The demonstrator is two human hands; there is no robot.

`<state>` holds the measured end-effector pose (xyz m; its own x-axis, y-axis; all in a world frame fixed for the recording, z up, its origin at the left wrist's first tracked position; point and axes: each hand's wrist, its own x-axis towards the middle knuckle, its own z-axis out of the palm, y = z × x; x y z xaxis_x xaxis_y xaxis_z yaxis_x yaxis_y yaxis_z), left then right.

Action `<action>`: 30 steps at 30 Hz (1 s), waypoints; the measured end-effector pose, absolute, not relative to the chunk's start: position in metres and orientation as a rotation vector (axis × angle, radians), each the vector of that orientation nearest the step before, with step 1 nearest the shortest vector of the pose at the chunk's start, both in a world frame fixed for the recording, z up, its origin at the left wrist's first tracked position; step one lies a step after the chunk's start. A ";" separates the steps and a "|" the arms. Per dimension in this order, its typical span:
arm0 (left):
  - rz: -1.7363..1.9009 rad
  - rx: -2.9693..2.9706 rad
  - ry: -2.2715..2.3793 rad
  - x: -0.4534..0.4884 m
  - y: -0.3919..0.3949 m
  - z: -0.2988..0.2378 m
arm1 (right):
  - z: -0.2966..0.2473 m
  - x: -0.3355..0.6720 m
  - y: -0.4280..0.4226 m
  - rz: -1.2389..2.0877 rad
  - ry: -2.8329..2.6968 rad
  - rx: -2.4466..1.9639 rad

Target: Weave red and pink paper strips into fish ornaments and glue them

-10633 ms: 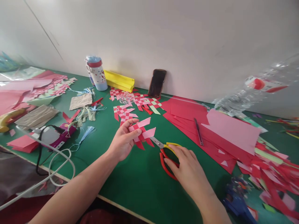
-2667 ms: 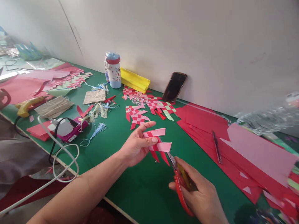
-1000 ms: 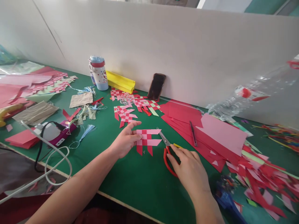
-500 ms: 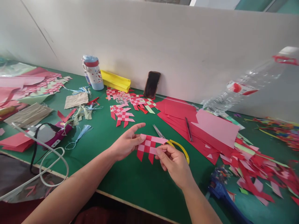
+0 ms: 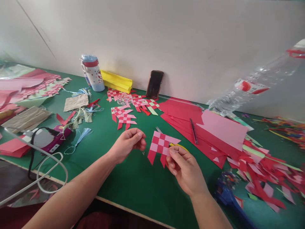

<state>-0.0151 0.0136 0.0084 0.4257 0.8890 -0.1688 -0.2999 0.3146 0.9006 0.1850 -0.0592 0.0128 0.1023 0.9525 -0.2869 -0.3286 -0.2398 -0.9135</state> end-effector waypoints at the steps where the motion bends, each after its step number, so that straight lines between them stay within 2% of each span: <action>1: 0.916 0.953 0.741 -0.015 0.014 0.008 | 0.014 0.185 -0.059 1.432 -0.712 -1.215; 12: 0.858 1.250 0.526 -0.018 0.006 0.011 | 0.012 0.181 -0.062 1.614 -0.773 -1.245; 18: 0.802 1.219 0.418 -0.021 0.006 0.015 | 0.010 0.180 -0.062 1.683 -0.932 -1.301; 23: 0.776 1.048 0.496 -0.019 0.005 0.017 | 0.009 0.192 -0.063 1.124 -1.062 -1.483; 26: 0.758 1.060 0.583 -0.018 0.005 0.017 | 0.008 0.200 -0.066 0.880 -1.026 -1.331; 30: 0.738 1.095 0.626 -0.016 0.005 0.014 | 0.008 0.200 -0.072 0.685 -1.383 -1.183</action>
